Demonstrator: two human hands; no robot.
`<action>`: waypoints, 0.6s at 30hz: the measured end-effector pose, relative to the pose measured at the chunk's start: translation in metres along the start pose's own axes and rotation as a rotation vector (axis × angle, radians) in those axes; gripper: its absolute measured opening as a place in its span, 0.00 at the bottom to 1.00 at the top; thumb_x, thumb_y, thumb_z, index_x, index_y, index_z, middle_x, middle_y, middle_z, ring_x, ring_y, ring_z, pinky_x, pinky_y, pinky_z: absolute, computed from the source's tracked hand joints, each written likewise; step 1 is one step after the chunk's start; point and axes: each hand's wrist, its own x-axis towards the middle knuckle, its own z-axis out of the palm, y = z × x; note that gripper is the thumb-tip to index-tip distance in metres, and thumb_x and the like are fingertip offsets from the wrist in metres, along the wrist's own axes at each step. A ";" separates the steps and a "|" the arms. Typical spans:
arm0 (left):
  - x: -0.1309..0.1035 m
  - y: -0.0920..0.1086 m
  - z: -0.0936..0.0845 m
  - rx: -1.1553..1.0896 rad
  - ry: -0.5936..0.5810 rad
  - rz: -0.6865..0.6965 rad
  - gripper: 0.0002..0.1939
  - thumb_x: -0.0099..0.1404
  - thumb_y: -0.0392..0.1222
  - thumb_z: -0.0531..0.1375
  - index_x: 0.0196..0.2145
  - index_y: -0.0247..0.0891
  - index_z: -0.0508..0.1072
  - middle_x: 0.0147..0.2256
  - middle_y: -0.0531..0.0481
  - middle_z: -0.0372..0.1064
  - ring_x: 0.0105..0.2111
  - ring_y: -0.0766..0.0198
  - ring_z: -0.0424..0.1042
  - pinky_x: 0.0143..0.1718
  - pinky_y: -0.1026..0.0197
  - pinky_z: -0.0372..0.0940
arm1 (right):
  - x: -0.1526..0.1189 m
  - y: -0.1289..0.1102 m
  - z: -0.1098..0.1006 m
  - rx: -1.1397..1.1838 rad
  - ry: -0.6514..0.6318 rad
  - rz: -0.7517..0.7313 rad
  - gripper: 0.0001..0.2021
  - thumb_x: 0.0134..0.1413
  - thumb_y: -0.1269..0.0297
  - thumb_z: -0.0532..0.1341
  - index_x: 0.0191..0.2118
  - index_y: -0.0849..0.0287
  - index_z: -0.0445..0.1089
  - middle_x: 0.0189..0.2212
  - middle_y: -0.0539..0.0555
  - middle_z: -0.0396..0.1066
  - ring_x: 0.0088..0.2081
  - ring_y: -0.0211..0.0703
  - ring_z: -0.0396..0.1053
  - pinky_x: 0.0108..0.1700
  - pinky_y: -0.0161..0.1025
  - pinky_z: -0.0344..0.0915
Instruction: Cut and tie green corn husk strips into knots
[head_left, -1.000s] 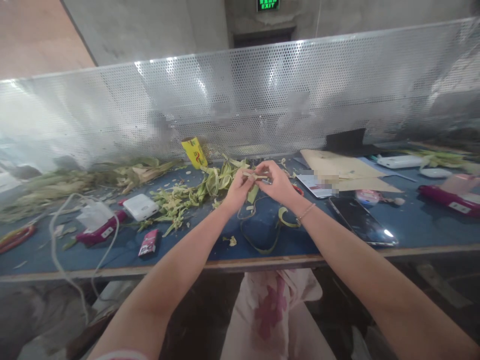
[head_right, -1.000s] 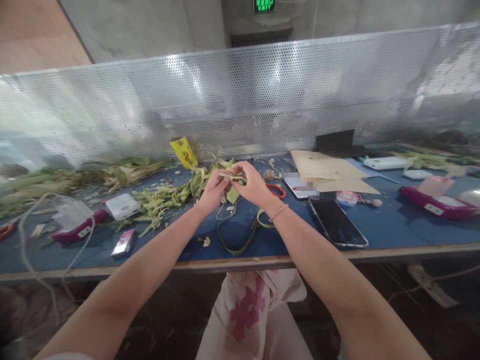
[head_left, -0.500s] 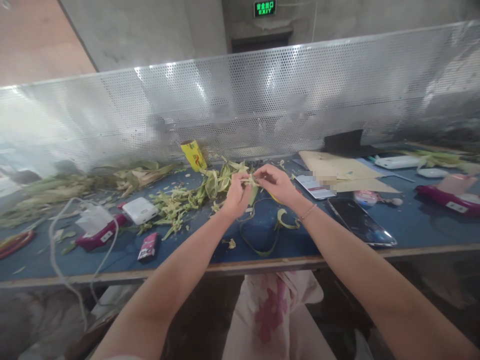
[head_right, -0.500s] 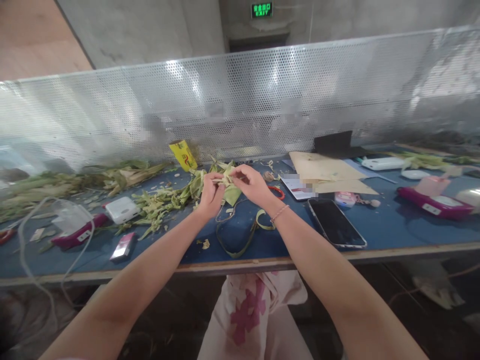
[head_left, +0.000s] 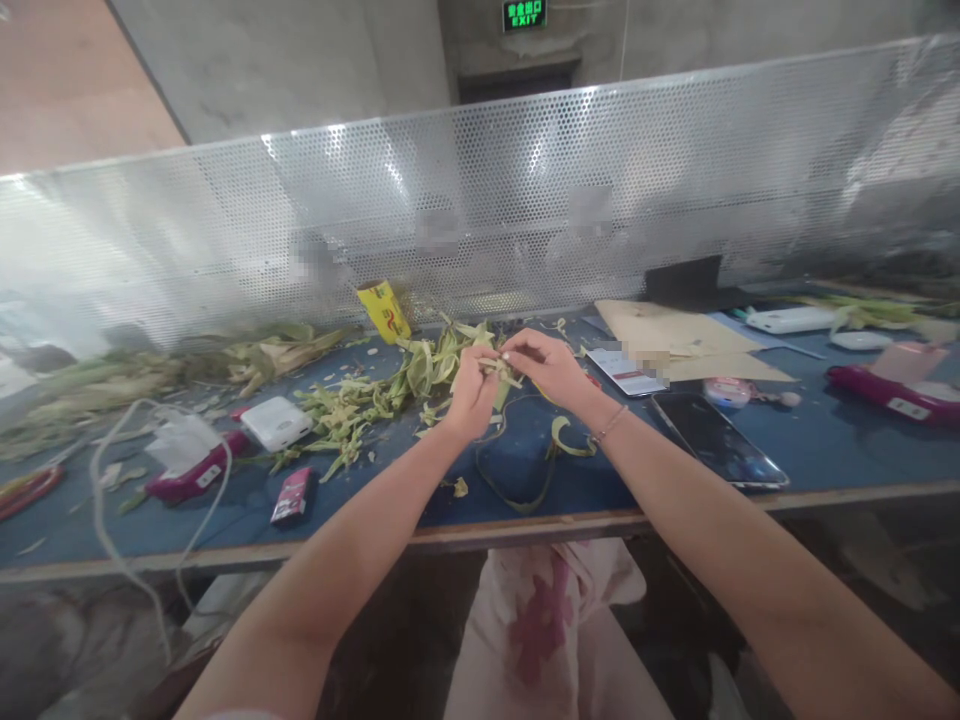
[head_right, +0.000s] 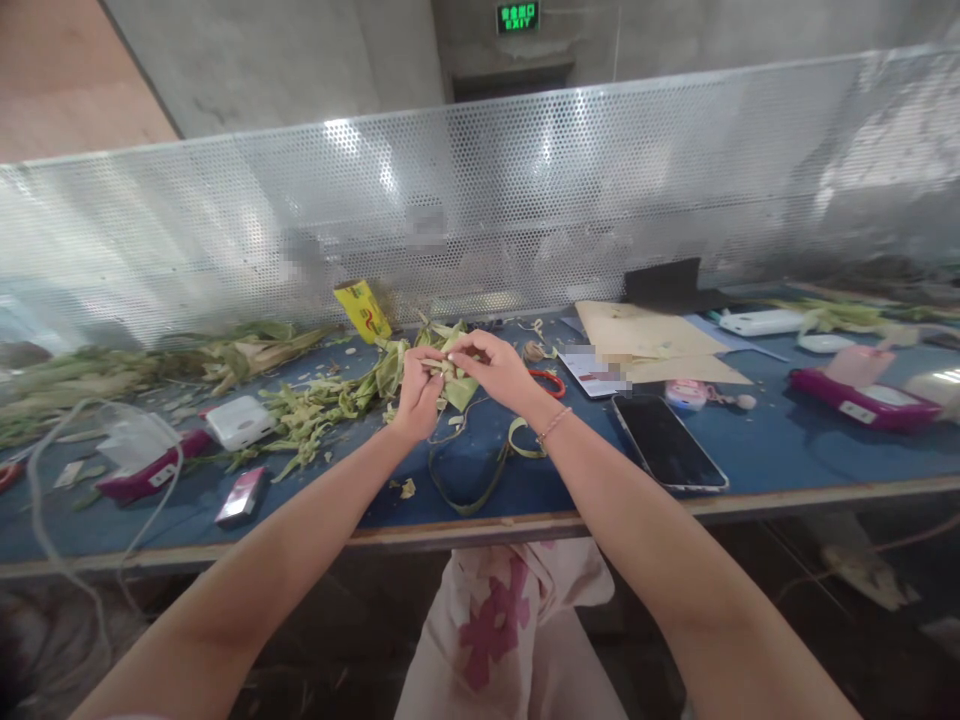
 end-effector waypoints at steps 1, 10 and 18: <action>0.000 0.000 0.000 -0.007 -0.007 -0.003 0.09 0.65 0.42 0.49 0.43 0.40 0.58 0.34 0.50 0.61 0.31 0.66 0.62 0.36 0.58 0.59 | 0.001 0.001 0.000 0.010 0.002 0.027 0.08 0.51 0.59 0.59 0.32 0.58 0.68 0.28 0.50 0.66 0.29 0.37 0.64 0.33 0.37 0.62; 0.000 -0.002 0.003 0.019 -0.059 -0.022 0.11 0.66 0.44 0.49 0.45 0.39 0.57 0.37 0.49 0.60 0.31 0.67 0.63 0.35 0.59 0.62 | -0.002 -0.002 0.007 -0.159 0.094 0.055 0.06 0.56 0.63 0.52 0.30 0.56 0.58 0.23 0.47 0.60 0.26 0.37 0.59 0.32 0.37 0.58; 0.001 -0.002 0.006 -0.002 -0.093 -0.069 0.13 0.66 0.45 0.49 0.47 0.39 0.57 0.36 0.48 0.63 0.31 0.67 0.66 0.35 0.59 0.63 | -0.008 -0.005 0.016 -0.345 0.177 -0.033 0.03 0.58 0.64 0.47 0.33 0.54 0.51 0.23 0.47 0.56 0.24 0.39 0.56 0.29 0.37 0.52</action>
